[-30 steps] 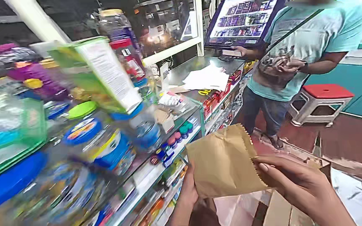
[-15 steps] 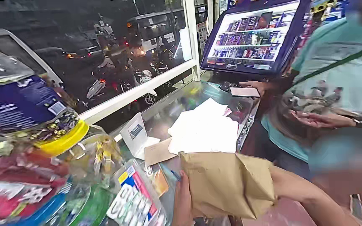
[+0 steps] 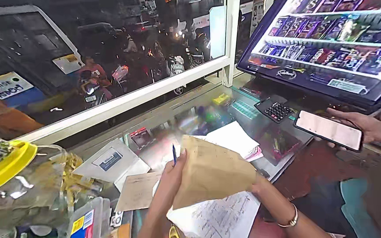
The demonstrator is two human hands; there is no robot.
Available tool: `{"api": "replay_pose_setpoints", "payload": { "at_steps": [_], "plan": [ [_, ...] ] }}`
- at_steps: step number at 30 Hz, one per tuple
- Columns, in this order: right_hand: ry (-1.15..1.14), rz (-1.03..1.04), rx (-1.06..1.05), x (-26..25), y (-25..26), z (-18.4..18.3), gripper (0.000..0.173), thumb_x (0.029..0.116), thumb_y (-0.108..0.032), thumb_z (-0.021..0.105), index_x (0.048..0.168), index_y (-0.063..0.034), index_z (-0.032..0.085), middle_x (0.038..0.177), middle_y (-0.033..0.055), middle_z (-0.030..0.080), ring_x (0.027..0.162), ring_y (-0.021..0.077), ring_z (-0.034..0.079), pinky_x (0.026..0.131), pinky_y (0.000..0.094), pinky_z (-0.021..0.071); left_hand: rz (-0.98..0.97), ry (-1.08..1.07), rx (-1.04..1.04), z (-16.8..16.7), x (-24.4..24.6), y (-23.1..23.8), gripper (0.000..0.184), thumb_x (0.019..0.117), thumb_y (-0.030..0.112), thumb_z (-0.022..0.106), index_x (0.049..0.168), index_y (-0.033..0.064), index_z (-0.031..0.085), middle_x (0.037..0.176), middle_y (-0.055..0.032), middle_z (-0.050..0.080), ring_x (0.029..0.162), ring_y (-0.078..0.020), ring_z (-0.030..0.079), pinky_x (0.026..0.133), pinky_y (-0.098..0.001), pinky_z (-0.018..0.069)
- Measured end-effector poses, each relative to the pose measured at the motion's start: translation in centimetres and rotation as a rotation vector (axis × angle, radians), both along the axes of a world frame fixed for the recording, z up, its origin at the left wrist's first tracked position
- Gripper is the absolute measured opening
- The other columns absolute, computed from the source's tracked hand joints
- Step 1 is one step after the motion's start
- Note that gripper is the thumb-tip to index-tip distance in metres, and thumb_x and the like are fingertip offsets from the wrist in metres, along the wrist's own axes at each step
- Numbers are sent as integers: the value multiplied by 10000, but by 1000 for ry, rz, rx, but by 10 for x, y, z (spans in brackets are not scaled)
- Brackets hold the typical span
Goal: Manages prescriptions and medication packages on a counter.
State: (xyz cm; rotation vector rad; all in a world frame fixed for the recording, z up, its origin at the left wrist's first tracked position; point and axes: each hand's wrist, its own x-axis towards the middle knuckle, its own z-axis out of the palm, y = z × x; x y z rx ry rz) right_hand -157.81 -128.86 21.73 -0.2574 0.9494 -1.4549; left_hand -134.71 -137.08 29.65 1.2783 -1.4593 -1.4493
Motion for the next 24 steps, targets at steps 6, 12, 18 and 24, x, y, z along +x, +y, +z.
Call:
{"api": "replay_pose_setpoints", "payload": {
  "at_steps": [6, 12, 18, 24],
  "plan": [
    [659, 56, -239, -30, -3, -29, 280, 1055, -120, 468, 1281, -17, 597, 1130, -8, 711, 1063, 4, 661, 949, 197, 544, -124, 9, 51, 9, -27, -38, 488, 1121, 364, 330, 1008, 50, 686, 791, -28, 732, 724, -106, 723, 660, -294, 615],
    [-34, 82, 72, -27, -40, 2, 427, 1128, -265, 220, 957, -142, 592, 736, -12, 670, 674, 65, 663, 602, 261, 569, -59, 48, 117, 0, -26, -56, 504, 1122, 380, 319, 1070, 31, 679, 811, -59, 738, 725, -131, 732, 661, -311, 624],
    [389, 200, -187, -53, -56, 34, 332, 896, 12, 633, 1215, -68, 591, 959, 37, 757, 812, 131, 744, 729, 303, 640, 149, 95, 93, -4, 10, -71, 493, 1116, 412, 323, 1175, 42, 644, 864, -63, 742, 747, -139, 734, 663, -327, 627],
    [446, -110, -140, -92, -52, 33, 272, 968, 4, 608, 1236, -18, 562, 960, 93, 753, 789, 166, 755, 698, 316, 648, 364, 152, 140, -37, 44, -71, 462, 1109, 411, 361, 1185, 41, 628, 860, -71, 742, 739, -144, 736, 648, -339, 628]
  ]
}}
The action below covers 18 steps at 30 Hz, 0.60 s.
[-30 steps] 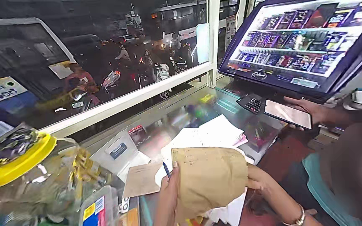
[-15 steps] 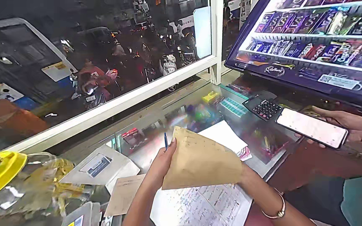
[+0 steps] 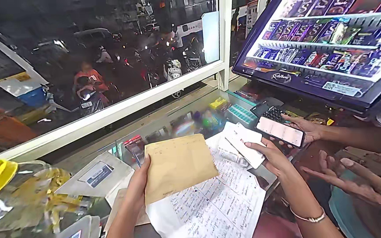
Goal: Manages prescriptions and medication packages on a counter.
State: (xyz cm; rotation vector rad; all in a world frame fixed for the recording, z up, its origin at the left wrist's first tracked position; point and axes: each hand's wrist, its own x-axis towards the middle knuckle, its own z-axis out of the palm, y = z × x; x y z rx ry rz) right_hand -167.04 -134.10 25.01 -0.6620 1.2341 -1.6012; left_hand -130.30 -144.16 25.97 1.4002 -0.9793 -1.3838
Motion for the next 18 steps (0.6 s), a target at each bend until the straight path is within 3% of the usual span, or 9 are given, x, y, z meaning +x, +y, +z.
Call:
{"api": "replay_pose_setpoints", "payload": {
  "at_steps": [5, 9, 12, 15, 18],
  "plan": [
    [34, -48, -37, 5, -12, -4, 267, 973, -7, 616, 1236, -9, 572, 966, 91, 753, 803, 162, 755, 703, 310, 647, -66, -271, -83, -24, 6, 1, 305, 1098, 252, 464, 1114, -9, 620, 788, -63, 676, 669, -104, 671, 627, -287, 573],
    [117, -105, -7, 4, -24, -9, 280, 966, -22, 651, 1236, -9, 580, 977, 73, 744, 813, 135, 744, 717, 294, 636, -26, -360, -150, -20, 14, -2, 273, 1089, 188, 484, 1137, -50, 609, 843, -103, 644, 720, -123, 640, 698, -318, 547],
    [152, -127, 4, 5, -27, -12, 254, 970, -39, 652, 1214, -15, 586, 953, 57, 747, 793, 120, 742, 704, 281, 633, 60, -258, -162, -21, 19, 1, 305, 1102, 193, 446, 1265, -39, 559, 944, -116, 660, 773, -115, 667, 714, -307, 571],
    [142, -128, -6, 6, -26, -17, 278, 972, -60, 655, 1236, -17, 580, 972, 71, 745, 812, 139, 745, 713, 301, 637, 73, -239, -170, -29, 20, 6, 374, 1102, 180, 435, 1419, -19, 438, 1102, -155, 640, 871, -136, 668, 760, -326, 569],
    [65, -158, -51, 11, -18, -19, 262, 986, -17, 604, 1244, -5, 558, 985, 83, 739, 829, 149, 746, 743, 316, 643, 68, -295, -184, -33, 19, 10, 422, 1094, 168, 450, 1458, -32, 371, 1164, -195, 611, 924, -170, 659, 801, -355, 559]
  ]
}}
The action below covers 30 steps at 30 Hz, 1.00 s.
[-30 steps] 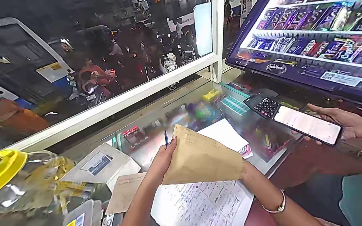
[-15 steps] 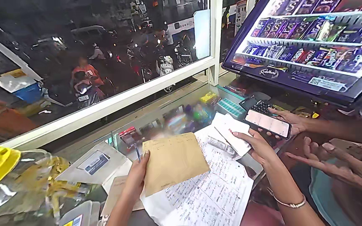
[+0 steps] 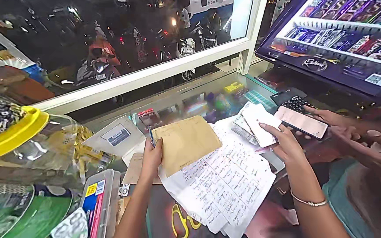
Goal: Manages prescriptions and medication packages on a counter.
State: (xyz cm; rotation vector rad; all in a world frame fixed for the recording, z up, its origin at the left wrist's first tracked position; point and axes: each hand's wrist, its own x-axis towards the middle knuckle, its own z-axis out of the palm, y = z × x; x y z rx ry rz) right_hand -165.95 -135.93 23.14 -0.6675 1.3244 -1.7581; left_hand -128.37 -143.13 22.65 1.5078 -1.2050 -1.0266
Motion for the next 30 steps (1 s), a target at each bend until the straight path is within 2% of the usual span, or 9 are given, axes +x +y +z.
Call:
{"api": "replay_pose_setpoints", "payload": {
  "at_steps": [5, 8, 11, 13, 18, 22, 25, 28, 30],
  "plan": [
    [-195, 12, -94, 10, 39, 1, 207, 1023, -41, 448, 1210, -74, 532, 960, 22, 737, 830, 88, 740, 733, 265, 642, 6, -83, 36, 1, 5, 8, 476, 1061, 193, 541, 1451, -20, 371, 999, -160, 617, 733, -164, 615, 636, -347, 518],
    [-235, 16, -102, 17, 73, -9, 183, 914, -92, 537, 1081, -141, 596, 863, -42, 752, 749, 39, 729, 658, 227, 631, -34, -154, 45, -4, 7, 11, 556, 1040, 230, 587, 1483, -10, 352, 971, -147, 625, 667, -147, 583, 588, -334, 490],
    [-182, 58, -2, 23, 102, -23, 303, 833, -86, 633, 1126, -143, 583, 881, -54, 758, 755, 50, 736, 665, 243, 637, -128, -332, 26, -5, 7, 15, 684, 1030, 276, 598, 1556, -39, 296, 1083, -239, 651, 825, -274, 625, 754, -460, 512],
    [-151, 82, 83, 29, 116, -27, 332, 810, -83, 642, 1137, -123, 596, 883, -35, 767, 746, 68, 744, 663, 251, 640, -157, -458, 11, 0, 5, 20, 783, 1028, 300, 610, 1580, -84, 208, 1246, -312, 643, 1080, -405, 665, 969, -558, 495],
    [-4, 70, 172, 34, 111, -23, 363, 867, -92, 646, 1223, -54, 586, 946, 43, 769, 772, 138, 761, 656, 297, 653, -183, -626, -177, 12, -4, 48, 740, 1018, 332, 606, 1532, -121, 325, 1291, -354, 613, 1162, -495, 633, 1006, -631, 467],
    [319, 90, 141, 26, 57, -15, 592, 835, -175, 767, 1346, -16, 514, 1099, 72, 720, 909, 137, 739, 778, 303, 641, -274, -552, -321, 18, -17, 84, 588, 1005, 349, 593, 1421, -63, 544, 1230, -254, 686, 924, -331, 719, 784, -495, 577],
    [701, 109, 219, 27, 27, -5, 542, 860, -300, 790, 1268, 6, 606, 1096, 114, 717, 963, 157, 714, 861, 351, 597, -321, -472, -362, 16, -19, 99, 539, 995, 338, 596, 1377, -42, 597, 1219, -191, 714, 831, -199, 713, 688, -360, 571],
    [1092, 42, 373, 48, 29, 9, 582, 906, -406, 765, 1213, 73, 643, 1002, 276, 703, 951, 421, 692, 858, 618, 510, -345, -406, -326, 15, -11, 109, 477, 999, 329, 588, 1328, -11, 641, 1230, -145, 722, 949, -130, 724, 768, -285, 578],
    [1222, -64, 413, 60, 39, 7, 726, 914, -439, 747, 1361, 103, 567, 1119, 337, 677, 1014, 511, 669, 873, 683, 501, -365, -376, -294, 16, -5, 117, 433, 1006, 307, 595, 1310, 5, 657, 1166, -112, 734, 747, -27, 630, 638, -200, 506]
  ]
}}
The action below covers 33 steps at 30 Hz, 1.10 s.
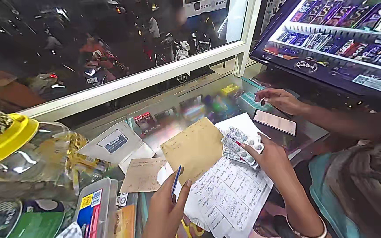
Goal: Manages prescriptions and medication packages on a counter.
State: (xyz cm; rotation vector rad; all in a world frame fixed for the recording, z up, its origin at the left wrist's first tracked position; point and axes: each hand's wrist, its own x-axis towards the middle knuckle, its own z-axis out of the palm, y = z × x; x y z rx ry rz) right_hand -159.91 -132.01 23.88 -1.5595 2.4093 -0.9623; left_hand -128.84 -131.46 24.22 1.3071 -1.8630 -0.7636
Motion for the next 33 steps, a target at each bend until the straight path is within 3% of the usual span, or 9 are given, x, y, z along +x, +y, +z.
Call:
{"api": "replay_pose_setpoints", "payload": {
  "at_steps": [3, 7, 11, 14, 19, 21, 23, 26, 33],
  "plan": [
    [148, -42, -162, 4, 22, -9, 813, 925, -414, 715, 1465, 131, 447, 1398, 365, 543, 1229, 557, 570, 969, 673, 476, -45, 32, 93, 5, 9, 15, 375, 1015, 227, 596, 1291, -21, 651, 885, -71, 687, 522, -6, 437, 503, -193, 402],
    [290, 187, -277, 3, 52, -39, 661, 883, -471, 691, 1348, -4, 639, 1407, 265, 590, 1312, 521, 535, 1053, 702, 411, -115, 4, 204, -2, 14, 33, 345, 1033, 180, 581, 1288, -46, 637, 857, -112, 718, 568, -109, 589, 569, -303, 521],
    [388, 214, -245, 5, 46, -75, 515, 877, -405, 700, 1272, -74, 713, 1445, 274, 557, 1355, 575, 462, 1069, 777, 309, -283, -85, 160, -24, -1, 42, 391, 991, 193, 646, 1275, -75, 659, 1322, -237, 656, 1121, -321, 707, 947, -480, 569],
    [400, 134, -308, 4, 30, -79, 444, 896, -324, 702, 1237, -40, 722, 1395, 278, 593, 1304, 565, 513, 1039, 747, 364, -386, -147, 197, -24, -10, 46, 425, 1012, 271, 627, 1298, -41, 661, 1403, -230, 606, 1229, -353, 652, 1003, -510, 534],
    [420, 52, -503, 41, 58, -62, 449, 940, -303, 638, 1256, 14, 667, 1025, 172, 734, 908, 345, 682, 814, 468, 541, -443, -93, 206, -25, -6, 48, 415, 1030, 234, 592, 1300, -79, 637, 1357, -256, 627, 1171, -364, 677, 976, -520, 543],
    [468, 46, -532, 58, 67, -69, 451, 996, -352, 580, 1338, -59, 571, 1174, 158, 675, 1075, 284, 621, 957, 372, 468, -463, -109, 227, -31, -3, 51, 430, 1041, 252, 575, 1328, -65, 623, 1414, -242, 592, 1207, -361, 662, 990, -528, 537],
    [524, 7, -439, 71, 68, -79, 628, 1007, -482, 533, 1434, -21, 528, 1426, 309, 532, 1341, 449, 501, 1115, 539, 368, -456, -113, 217, -35, 0, 55, 427, 1039, 259, 579, 1330, -49, 632, 1429, -224, 589, 1204, -354, 665, 980, -545, 537],
    [514, -42, -261, 79, 62, -89, 891, 967, -666, 421, 1496, 51, 459, 1507, 450, 348, 1394, 646, 345, 1092, 780, 238, -468, -65, 206, -37, 1, 56, 425, 1038, 242, 581, 1323, -70, 622, 1414, -257, 587, 1245, -372, 634, 1027, -555, 501],
    [539, -74, -250, 81, 67, -92, 936, 946, -686, 425, 1486, 77, 459, 1506, 449, 351, 1395, 636, 357, 1098, 783, 224, -480, -46, 190, -39, 3, 54, 451, 1028, 244, 594, 1332, -88, 609, 1396, -289, 583, 1218, -388, 644, 998, -532, 526]
  ]
}}
